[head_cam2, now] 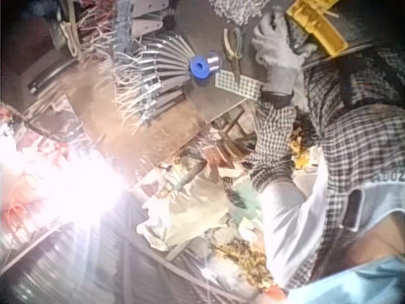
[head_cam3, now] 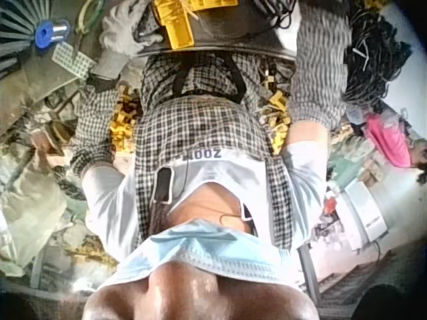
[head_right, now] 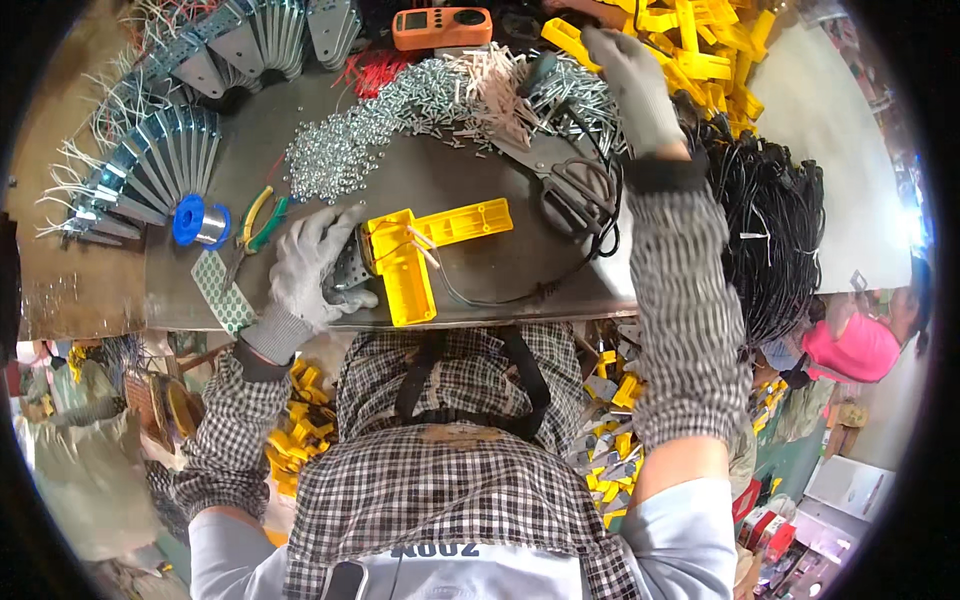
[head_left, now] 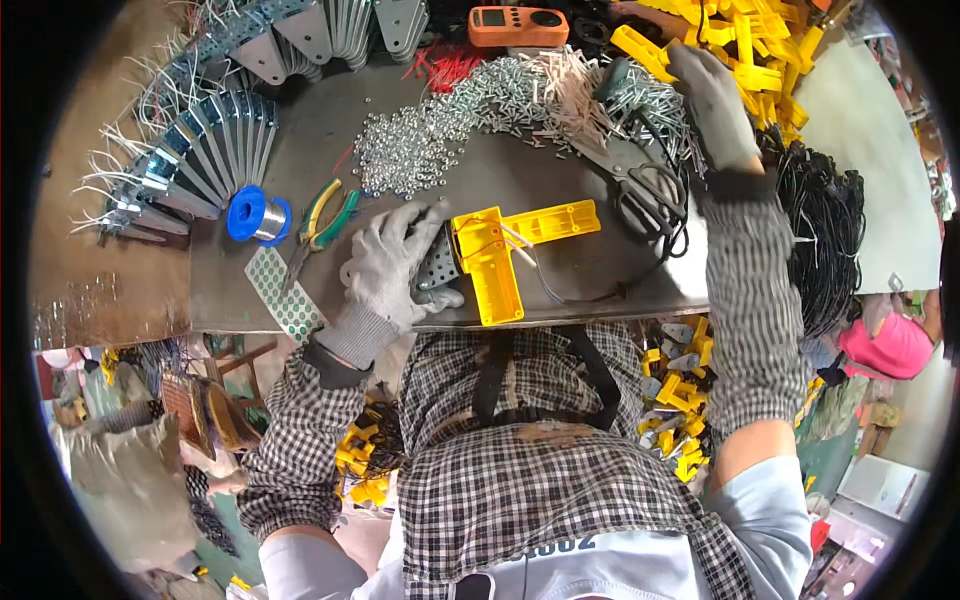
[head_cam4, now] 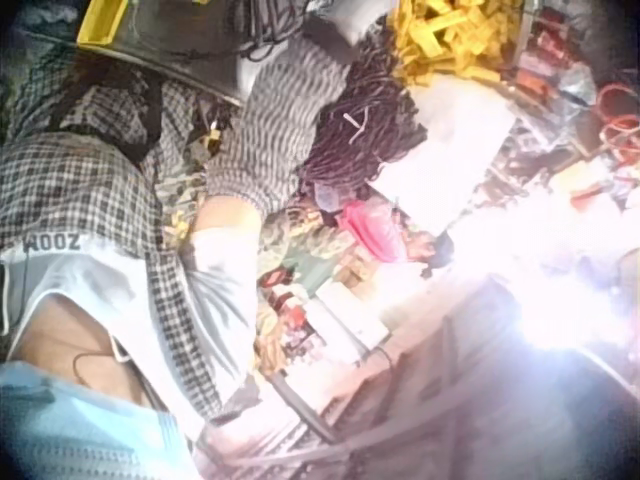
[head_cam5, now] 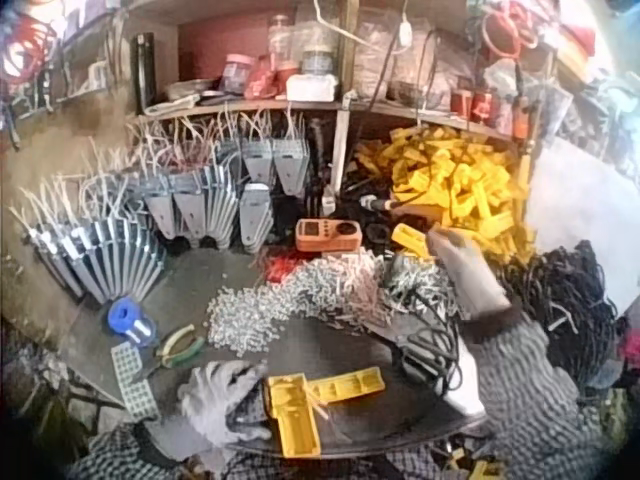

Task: The recorder solders wires inside a yellow plastic housing, cuts excess wire, fits a metal plate, and uses an electric screwdriver to secure it.

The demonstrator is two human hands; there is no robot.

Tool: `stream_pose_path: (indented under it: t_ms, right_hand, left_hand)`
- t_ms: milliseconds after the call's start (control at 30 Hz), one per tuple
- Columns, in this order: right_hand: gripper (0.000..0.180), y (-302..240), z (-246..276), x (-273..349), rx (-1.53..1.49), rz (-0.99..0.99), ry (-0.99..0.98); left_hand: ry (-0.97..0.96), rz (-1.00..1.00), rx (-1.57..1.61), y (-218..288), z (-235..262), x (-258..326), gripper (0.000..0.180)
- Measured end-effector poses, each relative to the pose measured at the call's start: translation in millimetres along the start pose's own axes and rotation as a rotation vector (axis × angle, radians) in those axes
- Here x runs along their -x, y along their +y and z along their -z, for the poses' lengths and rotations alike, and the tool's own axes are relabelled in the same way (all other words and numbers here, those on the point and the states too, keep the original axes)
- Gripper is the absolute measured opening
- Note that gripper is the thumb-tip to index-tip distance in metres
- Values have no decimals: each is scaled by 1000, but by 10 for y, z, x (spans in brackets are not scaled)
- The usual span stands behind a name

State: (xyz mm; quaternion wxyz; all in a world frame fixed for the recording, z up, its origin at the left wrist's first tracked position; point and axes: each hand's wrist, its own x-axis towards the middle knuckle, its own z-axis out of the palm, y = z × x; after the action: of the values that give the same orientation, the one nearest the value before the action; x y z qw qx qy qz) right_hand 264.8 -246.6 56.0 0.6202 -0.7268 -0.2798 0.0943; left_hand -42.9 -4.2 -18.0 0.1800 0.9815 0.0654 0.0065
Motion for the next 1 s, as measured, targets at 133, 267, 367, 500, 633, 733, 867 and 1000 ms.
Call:
stream_pose_path:
  t_ms: [133, 267, 367, 500, 633, 733, 867, 1000]
  right_hand:
    - [30, -175, -82, 804, 621, 111, -590]
    - [29, 1, -92, 1562, 1151, 268, -680]
    - [27, 9, 128, 1486, 906, 233, -456]
    - [24, -273, -329, 1282, 624, 122, -283]
    - [36, 140, -352, 1121, 766, 349, -376]
    - [44, 221, -313, 1061, 838, 456, -488]
    - [43, 196, -305, 957, 839, 475, -587]
    - [34, 325, -289, 952, 910, 625, -676]
  left_hand:
    - [295, -196, 91, 100, -39, -3, 60]
    - [280, -201, 105, 267, -131, -157, 41]
    - [273, -171, 119, 297, -139, -166, 41]
    - [290, -164, 116, 285, -165, -162, 41]
    - [255, -184, 100, 314, -141, -202, 37]
    - [213, -209, 66, 317, -120, -215, 39]
    - [173, -167, 6, 291, -141, -205, 41]
    - [120, -182, 17, 331, -59, -245, 42]
